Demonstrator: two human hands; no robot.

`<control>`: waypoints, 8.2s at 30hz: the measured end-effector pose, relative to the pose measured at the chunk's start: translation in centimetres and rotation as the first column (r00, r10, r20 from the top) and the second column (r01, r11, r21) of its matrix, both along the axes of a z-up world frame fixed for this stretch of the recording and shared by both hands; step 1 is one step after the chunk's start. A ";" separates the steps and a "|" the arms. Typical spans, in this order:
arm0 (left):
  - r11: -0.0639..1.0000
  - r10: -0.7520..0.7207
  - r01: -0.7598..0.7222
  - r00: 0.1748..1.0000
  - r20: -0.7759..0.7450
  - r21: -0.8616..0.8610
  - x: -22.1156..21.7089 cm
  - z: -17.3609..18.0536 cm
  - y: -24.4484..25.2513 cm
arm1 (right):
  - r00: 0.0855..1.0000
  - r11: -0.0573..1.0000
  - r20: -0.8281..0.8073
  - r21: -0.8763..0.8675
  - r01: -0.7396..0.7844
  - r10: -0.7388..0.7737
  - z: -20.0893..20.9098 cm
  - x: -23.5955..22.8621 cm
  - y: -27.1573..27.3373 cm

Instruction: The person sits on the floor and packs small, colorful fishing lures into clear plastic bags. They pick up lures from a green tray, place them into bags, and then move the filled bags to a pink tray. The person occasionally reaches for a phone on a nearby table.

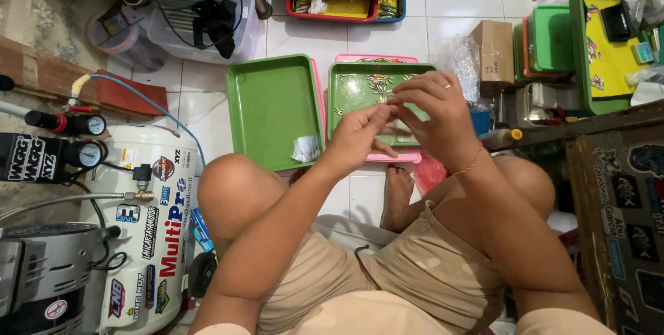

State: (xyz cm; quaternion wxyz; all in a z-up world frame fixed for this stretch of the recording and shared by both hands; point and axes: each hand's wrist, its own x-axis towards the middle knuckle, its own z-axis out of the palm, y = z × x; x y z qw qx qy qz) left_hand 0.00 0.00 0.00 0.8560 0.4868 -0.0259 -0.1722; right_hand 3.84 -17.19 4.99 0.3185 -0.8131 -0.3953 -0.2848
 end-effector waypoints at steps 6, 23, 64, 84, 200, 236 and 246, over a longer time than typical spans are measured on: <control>0.979 -0.105 0.096 0.993 0.045 0.177 -0.3 -0.3 0.3 | 0.871 0.994 -0.488 -0.061 -0.093 0.051 2.9 -1.4 -0.9; 0.975 -0.175 0.168 0.984 0.037 0.147 -0.2 -0.6 0.5 | 0.932 0.984 -0.322 -0.014 -0.179 0.165 2.3 -1.0 -1.5; 0.948 -0.222 0.196 0.971 0.082 0.253 -0.5 6.9 2.6 | 0.739 0.908 -0.537 0.153 -0.390 0.408 2.9 -1.7 -0.3; -0.259 0.060 -0.511 0.838 0.542 0.820 35.6 0.1 31.8 | 0.937 0.903 -0.288 -0.316 -0.290 0.199 4.5 -2.3 4.3; -0.375 -0.152 -0.487 0.872 0.466 0.789 40.3 -0.3 22.1 | 0.921 0.843 -0.366 -0.445 -0.302 0.136 2.2 -2.7 3.0; -0.698 -0.426 -0.479 0.875 0.229 0.531 50.8 -5.7 16.6 | 0.924 0.852 -0.302 -0.393 -0.345 0.235 1.9 -2.7 2.1; -0.551 -0.522 -0.776 0.607 0.600 0.306 49.7 -3.9 17.1 | 0.930 0.830 -0.284 -0.438 -0.344 0.235 1.9 -2.5 1.5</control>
